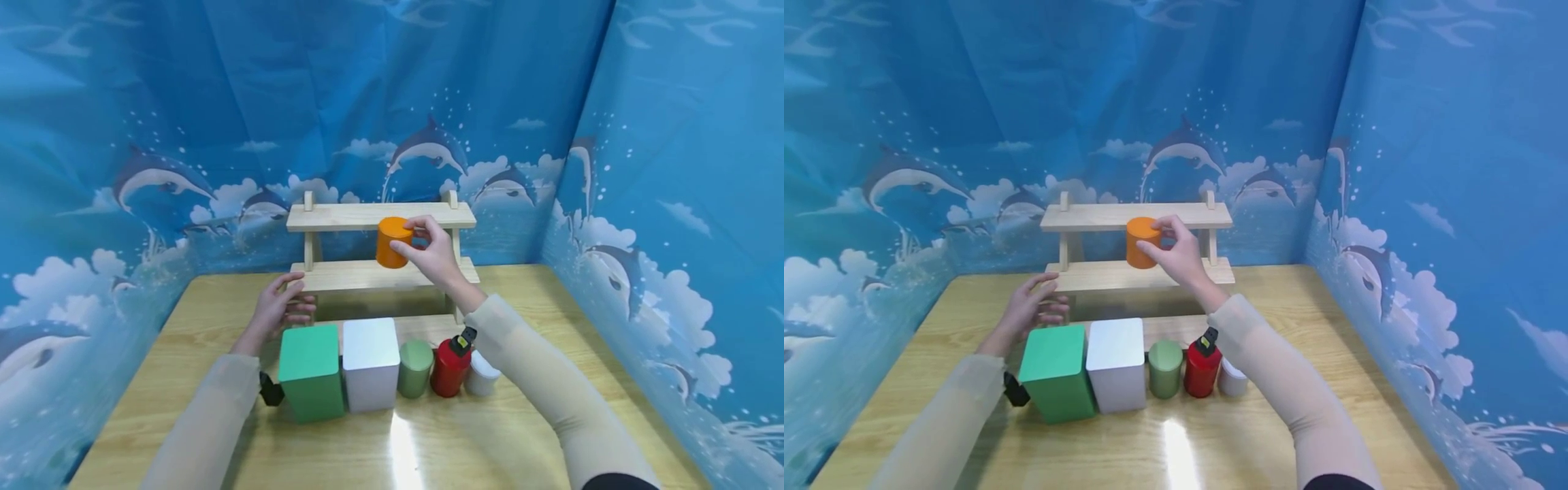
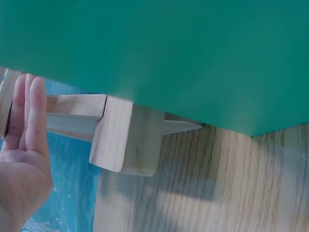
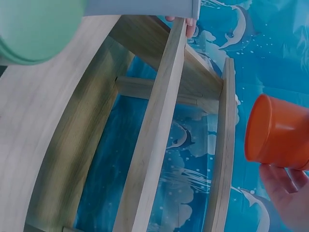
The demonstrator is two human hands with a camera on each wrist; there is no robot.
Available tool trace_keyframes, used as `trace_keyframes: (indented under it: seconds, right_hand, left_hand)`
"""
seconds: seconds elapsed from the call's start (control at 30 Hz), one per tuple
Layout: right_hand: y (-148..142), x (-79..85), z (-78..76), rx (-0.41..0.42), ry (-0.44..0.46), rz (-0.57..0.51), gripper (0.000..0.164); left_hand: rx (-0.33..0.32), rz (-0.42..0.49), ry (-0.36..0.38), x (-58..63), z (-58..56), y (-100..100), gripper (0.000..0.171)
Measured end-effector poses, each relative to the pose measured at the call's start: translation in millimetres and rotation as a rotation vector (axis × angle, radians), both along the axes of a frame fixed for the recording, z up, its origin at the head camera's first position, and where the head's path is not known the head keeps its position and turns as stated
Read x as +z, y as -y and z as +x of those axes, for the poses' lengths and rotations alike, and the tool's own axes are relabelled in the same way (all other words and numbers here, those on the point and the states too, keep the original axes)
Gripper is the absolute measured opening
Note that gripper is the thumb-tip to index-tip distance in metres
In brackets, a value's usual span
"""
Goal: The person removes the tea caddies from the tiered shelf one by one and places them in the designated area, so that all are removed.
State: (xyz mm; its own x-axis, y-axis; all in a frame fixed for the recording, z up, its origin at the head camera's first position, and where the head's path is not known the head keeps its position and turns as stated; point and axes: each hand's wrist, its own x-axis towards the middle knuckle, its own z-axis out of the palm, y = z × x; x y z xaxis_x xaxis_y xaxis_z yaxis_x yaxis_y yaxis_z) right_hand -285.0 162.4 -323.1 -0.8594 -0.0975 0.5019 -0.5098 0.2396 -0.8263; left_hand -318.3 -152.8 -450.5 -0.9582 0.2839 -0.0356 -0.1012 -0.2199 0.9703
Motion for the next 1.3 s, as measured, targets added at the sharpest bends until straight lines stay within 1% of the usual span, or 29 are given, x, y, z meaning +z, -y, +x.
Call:
trace_keyframes:
  seconds: [0.1, 0.3, 0.7, 1.07, 1.2, 1.3]
  right_hand:
    - [1, 7.4, 12.4, -0.003, 0.006, 0.012, 0.034]
    - [-6, 8.3, 23.7, -0.006, -0.008, 0.013, 0.034]
    - [-22, 1.1, 35.2, -0.039, -0.065, -0.012, 0.033]
    - [-37, -6.1, 46.6, -0.072, -0.082, -0.02, 0.033]
    - [-45, -12.2, 50.0, -0.091, -0.072, -0.025, 0.032]
    - [-54, -20.8, 49.1, -0.082, -0.068, -0.048, 0.033]
  left_hand:
    - [-0.005, 0.01, 0.004, 1.1, 0.7, 1, 0.052]
    - [-0.009, 0.014, 0.0, 1.9, 1.7, -1, 0.053]
    - [-0.015, 0.007, -0.008, 1.3, 1.6, 0, 0.052]
    - [-0.011, -0.001, -0.01, 1.7, 1.2, 1, 0.054]
    - [-0.007, 0.012, 0.001, -0.2, 0.8, 1, 0.051]
    - [-0.002, 0.011, 0.003, -1.0, 0.7, 1, 0.049]
